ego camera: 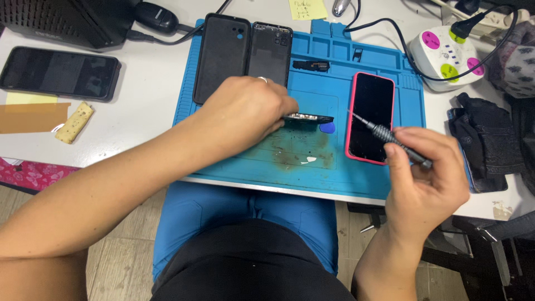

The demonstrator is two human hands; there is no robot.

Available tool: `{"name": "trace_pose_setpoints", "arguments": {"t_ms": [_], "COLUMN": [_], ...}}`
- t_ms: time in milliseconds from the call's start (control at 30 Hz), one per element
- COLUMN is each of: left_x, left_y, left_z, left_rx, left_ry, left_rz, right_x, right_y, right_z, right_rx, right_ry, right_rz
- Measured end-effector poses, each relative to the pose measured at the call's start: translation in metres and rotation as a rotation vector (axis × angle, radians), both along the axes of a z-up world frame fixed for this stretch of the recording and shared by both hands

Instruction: The person uses a screwdriver to remove screws from a disassembled smartphone placed on a blue mat. They then use a plastic pry tool to lift and remove a metal bracket from the phone's interior. The person continues to unscrew components and reposition the phone while other disassembled devices remain on the table.

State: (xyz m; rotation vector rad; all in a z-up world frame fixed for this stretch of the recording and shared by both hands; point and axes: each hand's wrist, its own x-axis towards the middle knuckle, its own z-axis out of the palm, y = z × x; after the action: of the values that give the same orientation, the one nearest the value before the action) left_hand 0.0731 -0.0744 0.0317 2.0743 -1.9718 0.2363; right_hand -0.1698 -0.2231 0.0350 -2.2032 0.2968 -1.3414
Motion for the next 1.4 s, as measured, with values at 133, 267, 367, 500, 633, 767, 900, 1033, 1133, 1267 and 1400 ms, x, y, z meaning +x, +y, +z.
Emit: {"name": "trace_pose_setpoints", "arguments": {"t_ms": [133,267,367,500,633,767,900,1033,1133,1267,1400], "left_x": [-0.014,-0.017,-0.011,-0.011,-0.009,-0.006,-0.015,-0.033,-0.042,-0.044,-0.042], "left_y": [0.009,0.021,0.02,0.018,0.018,0.032,0.058,0.073,0.07,0.053,0.048], "left_z": [-0.003,-0.001,-0.008,-0.006,0.009,0.036,0.063,0.049,0.031,0.008,0.009], "left_rx": [-0.106,-0.153,-0.132,-0.144,-0.174,-0.145,-0.066,0.205,0.285,0.321,0.268], "left_ry": [-0.173,-0.284,-0.258,-0.172,-0.008,0.279,0.424,0.585,0.709,0.716,0.746], "left_rz": [-0.05,-0.052,-0.036,-0.046,-0.011,0.072,0.174,0.156,0.107,0.018,-0.054], "right_x": [-0.006,-0.012,-0.011,-0.003,0.005,0.002,-0.015,-0.036,-0.044,-0.043,-0.038], "right_y": [0.005,0.003,0.001,-0.001,-0.012,-0.016,-0.009,-0.007,0.0,0.008,0.006], "right_z": [-0.009,-0.016,-0.018,-0.027,-0.039,-0.039,-0.029,-0.032,-0.032,-0.034,-0.038], "right_rx": [0.096,0.158,0.188,0.205,0.249,0.372,0.203,0.189,0.287,0.325,0.351], "right_ry": [-0.014,-0.015,-0.029,-0.054,-0.176,-0.204,-0.079,0.054,0.099,0.095,0.066], "right_rz": [-0.074,-0.074,-0.07,-0.09,-0.097,-0.093,-0.127,-0.219,-0.154,-0.09,-0.112]}}
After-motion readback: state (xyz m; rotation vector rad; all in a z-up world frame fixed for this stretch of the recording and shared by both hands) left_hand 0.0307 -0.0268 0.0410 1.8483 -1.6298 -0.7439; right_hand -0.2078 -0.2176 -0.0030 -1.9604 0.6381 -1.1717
